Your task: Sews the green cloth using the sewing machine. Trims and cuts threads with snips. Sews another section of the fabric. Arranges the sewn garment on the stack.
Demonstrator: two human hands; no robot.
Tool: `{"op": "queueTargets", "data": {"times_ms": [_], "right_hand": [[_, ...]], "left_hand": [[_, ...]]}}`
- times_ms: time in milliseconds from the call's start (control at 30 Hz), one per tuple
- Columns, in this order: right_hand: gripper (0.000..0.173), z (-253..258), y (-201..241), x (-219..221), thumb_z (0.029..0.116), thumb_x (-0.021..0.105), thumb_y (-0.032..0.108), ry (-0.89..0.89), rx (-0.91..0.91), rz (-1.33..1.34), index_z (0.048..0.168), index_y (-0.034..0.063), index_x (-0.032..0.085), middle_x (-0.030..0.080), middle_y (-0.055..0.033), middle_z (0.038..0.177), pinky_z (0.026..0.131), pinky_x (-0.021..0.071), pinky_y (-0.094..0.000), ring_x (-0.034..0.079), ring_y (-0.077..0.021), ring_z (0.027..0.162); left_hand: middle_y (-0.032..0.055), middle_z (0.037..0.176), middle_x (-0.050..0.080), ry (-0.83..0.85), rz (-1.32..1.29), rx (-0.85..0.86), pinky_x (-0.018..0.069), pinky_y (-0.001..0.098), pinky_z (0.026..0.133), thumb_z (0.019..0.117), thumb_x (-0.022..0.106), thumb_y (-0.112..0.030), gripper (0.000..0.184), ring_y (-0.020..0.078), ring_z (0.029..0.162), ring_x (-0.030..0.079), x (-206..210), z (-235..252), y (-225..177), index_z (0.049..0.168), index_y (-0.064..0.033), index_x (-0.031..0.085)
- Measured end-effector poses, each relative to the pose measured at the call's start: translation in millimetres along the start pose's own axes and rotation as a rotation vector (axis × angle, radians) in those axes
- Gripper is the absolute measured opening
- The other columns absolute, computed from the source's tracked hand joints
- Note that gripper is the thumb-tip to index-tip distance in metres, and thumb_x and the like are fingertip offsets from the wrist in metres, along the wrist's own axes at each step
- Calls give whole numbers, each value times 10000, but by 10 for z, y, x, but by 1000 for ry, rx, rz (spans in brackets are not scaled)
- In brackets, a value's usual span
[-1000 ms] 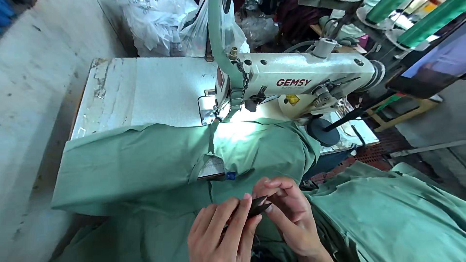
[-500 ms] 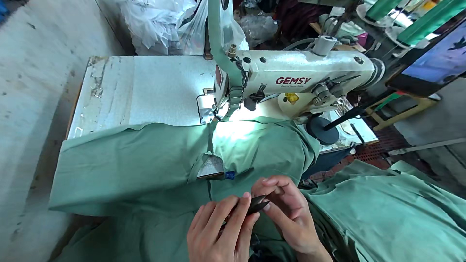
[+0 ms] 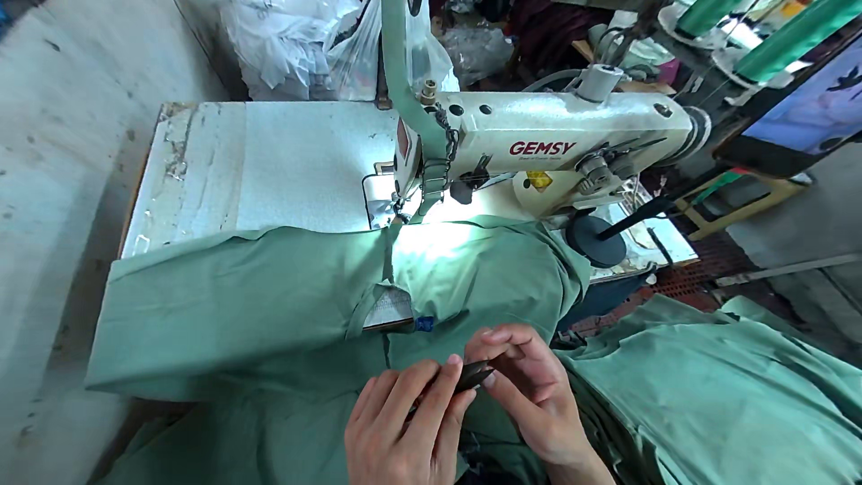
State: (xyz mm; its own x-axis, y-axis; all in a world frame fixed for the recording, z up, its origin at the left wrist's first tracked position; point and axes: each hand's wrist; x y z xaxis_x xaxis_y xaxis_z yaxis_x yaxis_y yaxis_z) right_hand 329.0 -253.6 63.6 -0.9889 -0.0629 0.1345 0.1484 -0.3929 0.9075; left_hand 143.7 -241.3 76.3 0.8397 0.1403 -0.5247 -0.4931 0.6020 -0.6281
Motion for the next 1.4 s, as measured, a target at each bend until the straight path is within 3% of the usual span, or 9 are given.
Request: {"op": "queueTargets", "data": {"times_ms": [100,367,1100,1400], "right_hand": [[325,-2,-11,-2,1007,645,92,3,4,6,1325,130,589,714,-24,1073,940,570,-278,685,-102,1008],[330,4,-33,6,1004,650,81,-6,2,11,1325,130,594,713,-22,1103,955,567,-274,684,-100,1030],[319,8,-59,-6,1007,646,84,-10,15,-1,1319,129,594,722,-23,1095,956,567,-280,690,-106,1031],[321,9,-87,10,1003,653,82,-22,-2,12,1315,134,601,712,-16,1106,956,565,-272,683,-97,1037]], "left_hand": [[8,1001,723,5,-9,7,501,228,728,981,692,-307,204,84,857,638,12,-7,11,1110,-177,783],[25,1041,711,-28,22,-1,499,233,751,969,706,-335,261,96,884,634,-3,-21,3,1164,-171,760],[23,1008,715,9,34,-15,499,233,729,980,687,-315,218,94,860,634,21,3,27,1110,-167,779],[38,1021,707,-31,63,-20,502,235,747,966,707,-333,268,107,877,631,35,-14,24,1146,-145,769]]}}
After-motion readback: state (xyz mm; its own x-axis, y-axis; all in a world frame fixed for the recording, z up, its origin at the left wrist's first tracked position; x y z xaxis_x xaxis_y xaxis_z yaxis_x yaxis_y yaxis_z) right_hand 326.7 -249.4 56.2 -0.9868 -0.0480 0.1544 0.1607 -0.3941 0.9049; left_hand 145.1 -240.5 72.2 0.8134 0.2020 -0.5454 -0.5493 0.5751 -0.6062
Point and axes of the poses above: each hand's wrist, its own z-axis towards the middle knuckle, its own x-axis out of the palm, y = z × x
